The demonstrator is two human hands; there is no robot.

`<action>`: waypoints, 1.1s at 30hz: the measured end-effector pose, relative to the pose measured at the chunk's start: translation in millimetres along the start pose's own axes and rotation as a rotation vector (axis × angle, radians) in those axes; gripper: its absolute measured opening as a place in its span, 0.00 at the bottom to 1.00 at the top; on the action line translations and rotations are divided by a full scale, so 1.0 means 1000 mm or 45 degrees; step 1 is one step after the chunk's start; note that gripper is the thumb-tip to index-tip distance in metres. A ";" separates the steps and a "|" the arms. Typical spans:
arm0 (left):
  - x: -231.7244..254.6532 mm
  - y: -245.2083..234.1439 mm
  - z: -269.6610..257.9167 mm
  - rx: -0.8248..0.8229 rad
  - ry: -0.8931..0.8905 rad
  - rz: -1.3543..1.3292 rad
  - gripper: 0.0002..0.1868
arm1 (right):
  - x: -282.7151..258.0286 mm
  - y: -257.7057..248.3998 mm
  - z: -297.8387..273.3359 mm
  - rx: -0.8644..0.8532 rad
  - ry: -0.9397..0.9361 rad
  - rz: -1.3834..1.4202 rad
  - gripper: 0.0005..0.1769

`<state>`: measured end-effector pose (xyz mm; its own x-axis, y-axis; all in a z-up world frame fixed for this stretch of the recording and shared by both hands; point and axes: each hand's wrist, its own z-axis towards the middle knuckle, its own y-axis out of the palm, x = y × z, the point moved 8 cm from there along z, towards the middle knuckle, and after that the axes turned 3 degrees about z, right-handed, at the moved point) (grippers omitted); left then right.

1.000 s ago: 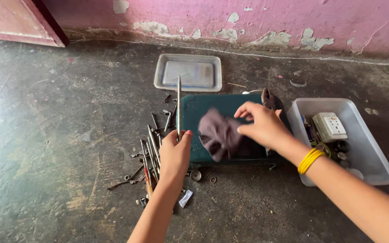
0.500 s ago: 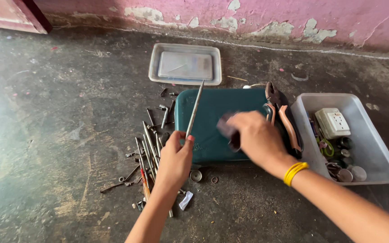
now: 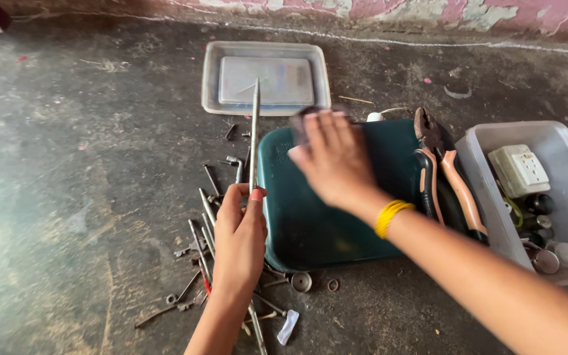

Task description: The person wipes various tools with a cloth, including pliers, metal rods, and small parts, then places them into a plastic container. The person handles each item individually and organizes them on and inside the container.

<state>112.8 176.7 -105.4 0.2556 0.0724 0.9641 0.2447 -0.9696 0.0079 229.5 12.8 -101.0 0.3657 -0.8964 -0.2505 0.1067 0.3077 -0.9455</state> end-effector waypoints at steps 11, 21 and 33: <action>-0.005 -0.022 -0.010 0.059 -0.076 -0.123 0.10 | -0.040 -0.016 -0.026 -0.104 -0.400 -0.026 0.44; 0.033 0.001 -0.058 0.016 0.072 0.122 0.14 | 0.019 -0.060 -0.105 -0.492 0.190 -0.630 0.61; 0.044 -0.010 -0.070 0.035 0.052 0.250 0.13 | 0.038 -0.043 -0.131 -0.154 0.014 -0.033 0.53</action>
<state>55.8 173.0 -44.9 0.2626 -0.1278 0.9564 0.2192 -0.9574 -0.1881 117.7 -76.7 -96.8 0.3542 -0.9072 -0.2270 0.0035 0.2440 -0.9698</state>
